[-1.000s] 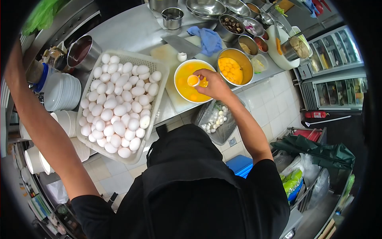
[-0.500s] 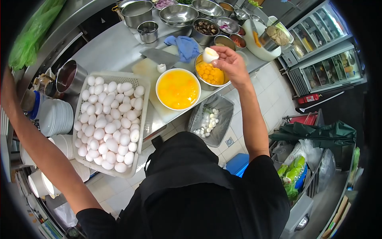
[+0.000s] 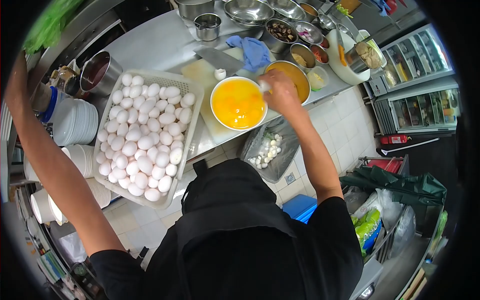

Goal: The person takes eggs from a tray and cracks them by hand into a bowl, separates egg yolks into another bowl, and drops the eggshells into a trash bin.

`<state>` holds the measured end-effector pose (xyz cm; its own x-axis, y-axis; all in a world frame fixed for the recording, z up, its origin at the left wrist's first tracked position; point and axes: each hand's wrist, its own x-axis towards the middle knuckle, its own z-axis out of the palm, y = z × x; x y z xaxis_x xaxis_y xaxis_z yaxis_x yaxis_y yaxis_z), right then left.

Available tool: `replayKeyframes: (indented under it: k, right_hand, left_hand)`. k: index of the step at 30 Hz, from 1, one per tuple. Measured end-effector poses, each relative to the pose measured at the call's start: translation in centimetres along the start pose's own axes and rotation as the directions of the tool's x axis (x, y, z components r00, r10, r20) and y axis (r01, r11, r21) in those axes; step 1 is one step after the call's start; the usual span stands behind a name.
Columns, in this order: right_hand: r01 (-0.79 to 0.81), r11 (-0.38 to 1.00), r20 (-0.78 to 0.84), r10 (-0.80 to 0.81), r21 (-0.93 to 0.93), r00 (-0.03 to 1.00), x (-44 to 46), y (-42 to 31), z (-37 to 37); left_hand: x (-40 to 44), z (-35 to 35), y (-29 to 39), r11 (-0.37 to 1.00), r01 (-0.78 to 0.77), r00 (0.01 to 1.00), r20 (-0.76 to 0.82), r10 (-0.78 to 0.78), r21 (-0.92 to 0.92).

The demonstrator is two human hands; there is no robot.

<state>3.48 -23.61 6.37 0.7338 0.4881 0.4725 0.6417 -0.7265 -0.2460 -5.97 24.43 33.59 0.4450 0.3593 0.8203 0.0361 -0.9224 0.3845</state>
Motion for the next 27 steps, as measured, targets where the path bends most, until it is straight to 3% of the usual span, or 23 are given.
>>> replayKeyframes:
  k: [1, 2, 3, 4, 8, 11, 18, 22, 27]
  right_hand:
    - [0.007, 0.997, 0.135, -0.017, 0.077, 0.991, 0.1, -1.2, 1.0]
    - [0.003, 0.988, 0.265, -0.044, 0.152, 0.963, 0.1, -2.2, 2.1]
    - [0.004, 0.989, 0.265, -0.044, 0.151, 0.963, -0.1, -2.9, 3.6]
    - [0.025, 0.992, 0.302, -0.063, 0.126, 0.951, -0.2, -3.7, 5.1]
    - [0.022, 0.999, 0.429, -0.038, 0.042, 0.903, 0.9, -5.4, 7.3]
    - [0.079, 0.997, 0.389, -0.082, 0.024, 0.917, 0.9, -5.5, 8.4]
    - [0.010, 0.995, 0.479, -0.057, 0.101, 0.876, 1.3, -5.5, 9.5]
    - [0.035, 0.984, 0.358, -0.096, 0.172, 0.929, 0.7, -5.4, 9.1]
    - [-0.316, 0.862, 0.407, 0.144, 0.396, 0.902, 0.6, -4.6, 6.5]
  left_hand:
    - [2.1, 1.0, -2.8, 1.000, 0.001, 1.000, 0.000, -0.001, 0.004]
    - [6.1, 3.0, -7.6, 0.957, -0.161, 0.982, -0.055, 0.180, 0.243]
    - [8.3, 4.1, -10.3, 0.833, -0.290, 0.930, -0.065, 0.361, 0.472]
    - [8.3, 4.2, -9.7, 0.784, -0.354, 0.897, -0.053, 0.439, 0.510]
    - [6.3, 3.3, -7.7, 0.784, -0.425, 0.867, -0.045, 0.495, 0.452]
    - [6.1, 3.0, -7.2, 0.752, -0.463, 0.841, -0.034, 0.539, 0.468]
    - [6.3, 2.5, -6.8, 0.614, -0.560, 0.750, 0.026, 0.661, 0.556]
    - [7.3, 2.3, -6.8, 0.448, -0.620, 0.638, 0.082, 0.766, 0.644]
    - [9.0, 2.2, -7.0, 0.172, -0.634, 0.438, 0.167, 0.883, 0.754]
